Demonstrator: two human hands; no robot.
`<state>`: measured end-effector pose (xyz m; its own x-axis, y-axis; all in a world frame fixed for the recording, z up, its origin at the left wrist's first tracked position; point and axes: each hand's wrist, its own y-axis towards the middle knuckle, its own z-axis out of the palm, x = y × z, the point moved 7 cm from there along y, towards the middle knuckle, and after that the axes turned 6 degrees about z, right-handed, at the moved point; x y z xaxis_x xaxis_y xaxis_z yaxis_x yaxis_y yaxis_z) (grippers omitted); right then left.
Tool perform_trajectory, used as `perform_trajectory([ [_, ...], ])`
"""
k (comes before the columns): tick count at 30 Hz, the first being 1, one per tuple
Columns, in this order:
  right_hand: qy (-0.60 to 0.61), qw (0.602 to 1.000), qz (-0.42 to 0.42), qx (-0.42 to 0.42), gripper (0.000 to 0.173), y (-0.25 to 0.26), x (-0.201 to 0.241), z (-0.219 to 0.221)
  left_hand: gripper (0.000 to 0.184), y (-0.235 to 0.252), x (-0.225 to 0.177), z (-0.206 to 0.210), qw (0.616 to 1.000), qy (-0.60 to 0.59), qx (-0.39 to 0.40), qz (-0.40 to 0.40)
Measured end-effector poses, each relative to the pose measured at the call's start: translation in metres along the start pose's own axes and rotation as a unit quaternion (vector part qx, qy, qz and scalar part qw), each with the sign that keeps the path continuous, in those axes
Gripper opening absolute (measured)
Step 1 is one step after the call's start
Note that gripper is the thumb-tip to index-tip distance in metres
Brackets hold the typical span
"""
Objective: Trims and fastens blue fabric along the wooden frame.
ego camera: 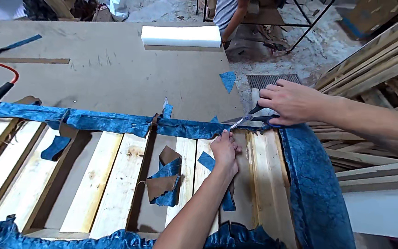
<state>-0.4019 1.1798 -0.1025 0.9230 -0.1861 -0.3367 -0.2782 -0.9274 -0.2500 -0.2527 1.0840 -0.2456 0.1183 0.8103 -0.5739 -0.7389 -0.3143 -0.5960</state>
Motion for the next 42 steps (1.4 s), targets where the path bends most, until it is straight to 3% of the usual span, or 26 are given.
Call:
perform_trajectory([
  [5, 0.001, 0.995, -0.099, -0.008, 0.053, 0.035, -0.016, 0.034, 0.029, 0.003, -0.002, 0.008, 0.998, -0.059, 0.015, -0.004],
  [11, 0.012, 0.989, -0.141, -0.05, 0.062, 0.043, -0.025, 0.088, 0.025, 0.006, -0.007, 0.012, 0.993, -0.108, -0.002, -0.036],
  [22, 0.087, 0.952, -0.179, -0.233, 0.035, 0.025, -0.01, 0.116, 0.034, 0.001, 0.027, -0.004, 1.0, 0.003, -0.029, 0.011],
  [28, 0.099, 0.964, -0.165, -0.184, 0.047, 0.033, -0.011, 0.113, 0.033, 0.002, 0.021, 0.007, 1.0, -0.018, -0.008, 0.019],
  [33, 0.145, 0.971, -0.15, -0.113, 0.041, 0.04, -0.015, 0.128, 0.041, 0.009, 0.015, 0.025, 0.999, -0.017, -0.02, 0.04],
  [42, 0.125, 0.962, -0.205, -0.129, 0.046, 0.05, -0.005, 0.11, 0.043, 0.009, 0.022, 0.026, 0.999, -0.006, -0.028, 0.037],
])
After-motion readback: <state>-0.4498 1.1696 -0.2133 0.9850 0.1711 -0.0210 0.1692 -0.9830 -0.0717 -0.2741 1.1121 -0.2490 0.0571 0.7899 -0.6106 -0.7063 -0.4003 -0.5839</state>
